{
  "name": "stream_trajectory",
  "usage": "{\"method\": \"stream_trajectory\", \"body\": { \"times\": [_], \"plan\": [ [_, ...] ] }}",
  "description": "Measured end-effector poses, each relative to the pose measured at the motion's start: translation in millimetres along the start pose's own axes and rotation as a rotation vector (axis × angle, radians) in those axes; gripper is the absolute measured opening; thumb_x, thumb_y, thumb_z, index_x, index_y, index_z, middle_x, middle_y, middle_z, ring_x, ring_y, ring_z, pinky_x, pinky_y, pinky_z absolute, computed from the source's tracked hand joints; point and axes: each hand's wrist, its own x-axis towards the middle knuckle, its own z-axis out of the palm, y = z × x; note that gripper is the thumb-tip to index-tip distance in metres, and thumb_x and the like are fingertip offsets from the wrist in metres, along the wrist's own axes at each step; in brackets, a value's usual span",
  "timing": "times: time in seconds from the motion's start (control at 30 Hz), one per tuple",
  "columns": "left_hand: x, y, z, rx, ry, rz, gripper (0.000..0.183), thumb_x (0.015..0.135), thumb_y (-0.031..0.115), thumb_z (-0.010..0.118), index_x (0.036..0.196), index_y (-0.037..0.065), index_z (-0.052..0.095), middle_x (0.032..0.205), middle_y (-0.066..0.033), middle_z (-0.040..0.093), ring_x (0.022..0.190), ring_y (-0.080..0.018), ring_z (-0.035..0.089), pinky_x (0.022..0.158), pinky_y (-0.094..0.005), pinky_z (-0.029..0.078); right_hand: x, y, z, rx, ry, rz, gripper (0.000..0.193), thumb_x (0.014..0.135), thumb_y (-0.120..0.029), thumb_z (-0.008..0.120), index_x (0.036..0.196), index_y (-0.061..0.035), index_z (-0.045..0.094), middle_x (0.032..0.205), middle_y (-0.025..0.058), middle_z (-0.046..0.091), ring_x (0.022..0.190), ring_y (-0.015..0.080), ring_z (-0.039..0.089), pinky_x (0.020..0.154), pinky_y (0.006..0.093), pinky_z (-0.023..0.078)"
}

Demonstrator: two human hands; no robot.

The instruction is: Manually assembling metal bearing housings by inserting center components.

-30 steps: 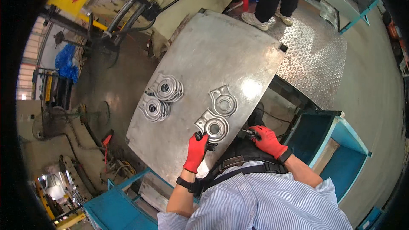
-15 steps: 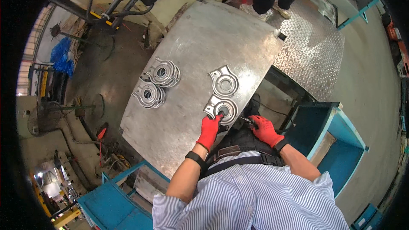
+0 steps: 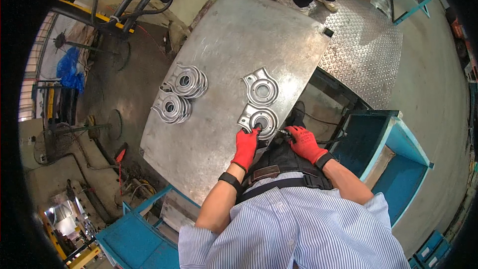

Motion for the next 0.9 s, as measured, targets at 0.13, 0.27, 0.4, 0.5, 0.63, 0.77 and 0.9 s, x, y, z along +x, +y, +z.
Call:
{"method": "stream_trajectory", "body": {
  "times": [0.13, 0.27, 0.4, 0.5, 0.63, 0.77, 0.9],
  "plan": [
    [1, -7, 0, -0.118, 0.006, 0.045, 0.021, 0.082, 0.012, 0.066, 0.096, -0.003, 0.063, 0.081, -0.0069, 0.067, 0.07, -0.0134, 0.057, 0.064, -0.0299, 0.046, 0, -3, 0, 0.007, 0.022, 0.003, 0.043, 0.075, -0.016, 0.064, 0.116, -0.0074, 0.054, 0.109, 0.0175, 0.059, 0.102, 0.0347, 0.056, 0.085, 0.0419, 0.047],
    [2, -12, 1, -0.091, -0.013, 0.05, 0.021, 0.083, 0.012, 0.066, 0.097, -0.003, 0.063, 0.084, -0.0087, 0.068, 0.074, -0.0147, 0.06, 0.067, -0.0306, 0.046, -5, 1, 1, -0.003, 0.028, -0.006, 0.04, 0.076, -0.017, 0.063, 0.113, -0.0077, 0.055, 0.106, 0.0171, 0.061, 0.099, 0.0348, 0.057, 0.083, 0.0425, 0.048],
    [11, -30, 1, -0.051, 0.035, 0.077, 0.023, 0.081, 0.015, 0.067, 0.095, -0.003, 0.064, 0.085, -0.0124, 0.069, 0.077, -0.0202, 0.064, 0.068, -0.033, 0.047, -4, -5, 2, -0.036, 0.056, 0.027, 0.038, 0.076, -0.019, 0.063, 0.112, -0.008, 0.056, 0.105, 0.0166, 0.061, 0.099, 0.0345, 0.058, 0.082, 0.0428, 0.048],
    [14, -33, 3, 0.021, 0.056, 0.085, 0.025, 0.08, 0.017, 0.068, 0.094, -0.003, 0.064, 0.085, -0.0151, 0.069, 0.079, -0.0246, 0.066, 0.068, -0.0347, 0.048, -3, -3, 1, -0.021, -0.013, 0.011, 0.04, 0.075, -0.018, 0.064, 0.113, -0.0087, 0.055, 0.106, 0.0157, 0.061, 0.099, 0.0342, 0.057, 0.082, 0.0425, 0.048],
    [12, -29, 4, 0.086, 0.08, 0.102, 0.025, 0.08, 0.018, 0.068, 0.093, -0.002, 0.065, 0.085, -0.0168, 0.068, 0.081, -0.028, 0.066, 0.069, -0.0359, 0.048, -5, -4, 2, -0.038, 0.021, 0.004, 0.041, 0.075, -0.018, 0.065, 0.113, -0.0092, 0.055, 0.106, 0.0143, 0.061, 0.099, 0.0339, 0.057, 0.081, 0.0421, 0.048],
    [8, -24, 4, 0.087, 0.082, 0.101, 0.025, 0.079, 0.02, 0.068, 0.093, -0.001, 0.065, 0.085, -0.0182, 0.068, 0.083, -0.0313, 0.066, 0.069, -0.0373, 0.048, -6, -3, 2, -0.047, 0.017, 0.014, 0.04, 0.075, -0.018, 0.065, 0.113, -0.0093, 0.055, 0.105, 0.0138, 0.061, 0.099, 0.0332, 0.058, 0.082, 0.0418, 0.048],
    [11, -41, 4, 0.072, 0.101, 0.159, 0.027, 0.078, 0.022, 0.068, 0.092, -0.001, 0.065, 0.085, -0.0189, 0.067, 0.084, -0.0339, 0.065, 0.069, -0.0385, 0.048, -5, -8, -2, -0.066, 0.043, 0.023, 0.041, 0.074, -0.017, 0.065, 0.113, -0.0093, 0.054, 0.106, 0.0139, 0.061, 0.099, 0.0328, 0.058, 0.082, 0.0418, 0.047]
  ]
}}
